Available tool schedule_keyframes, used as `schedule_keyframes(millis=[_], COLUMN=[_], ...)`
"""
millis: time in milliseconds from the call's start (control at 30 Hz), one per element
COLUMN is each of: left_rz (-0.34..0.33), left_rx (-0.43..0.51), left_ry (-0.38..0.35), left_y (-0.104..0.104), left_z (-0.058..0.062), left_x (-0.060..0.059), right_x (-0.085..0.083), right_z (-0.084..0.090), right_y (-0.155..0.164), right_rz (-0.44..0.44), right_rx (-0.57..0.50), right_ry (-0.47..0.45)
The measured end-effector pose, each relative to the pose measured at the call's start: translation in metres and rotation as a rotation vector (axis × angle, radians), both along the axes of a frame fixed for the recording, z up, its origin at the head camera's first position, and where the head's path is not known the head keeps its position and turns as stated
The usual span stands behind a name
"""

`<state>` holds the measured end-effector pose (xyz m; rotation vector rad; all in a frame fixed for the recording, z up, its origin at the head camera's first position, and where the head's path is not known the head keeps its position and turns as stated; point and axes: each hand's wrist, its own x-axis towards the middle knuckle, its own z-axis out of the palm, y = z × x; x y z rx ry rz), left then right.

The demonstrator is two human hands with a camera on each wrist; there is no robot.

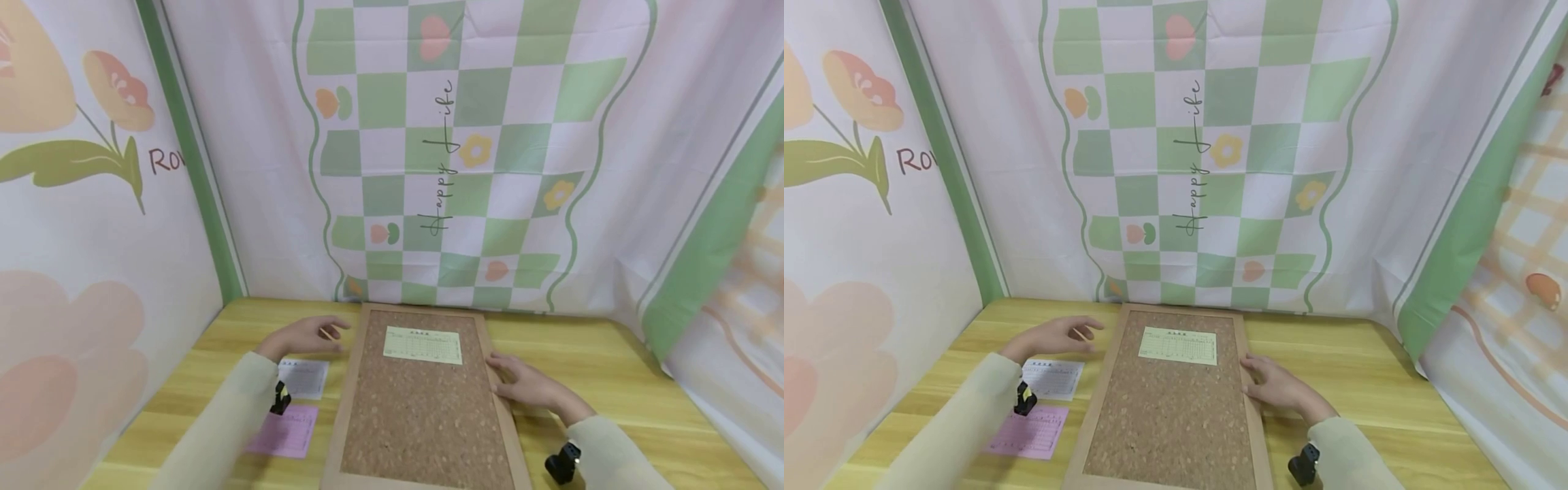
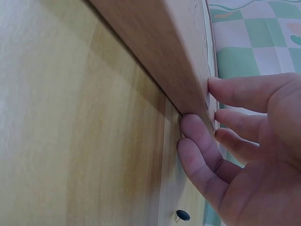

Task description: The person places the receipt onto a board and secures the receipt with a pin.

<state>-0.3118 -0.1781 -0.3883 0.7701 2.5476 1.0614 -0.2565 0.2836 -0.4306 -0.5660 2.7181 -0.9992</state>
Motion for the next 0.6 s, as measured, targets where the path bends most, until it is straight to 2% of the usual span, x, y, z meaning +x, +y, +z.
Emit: schedule_keyframes(millis=[167, 400, 600], left_rz=[-0.006, 0.024, 0.072], left_rx=[0.011, -0.047, -0.092], left_ry=[-0.024, -0.023, -0.006], left_y=[-0.011, -0.026, -0.047], left_z=[0.001, 0.0, -0.008], left_x=[0.006, 0.01, 0.014], right_x=[0.0, 0.001, 0.001], right_z=[0.0, 0.0, -0.001], right_y=[0.0, 0.0, 0.001], right_rz=[0.01, 0.009, -0.004], right_rx=[-0.001, -0.014, -0.017], right_ry=[0.012, 0.014, -0.001])
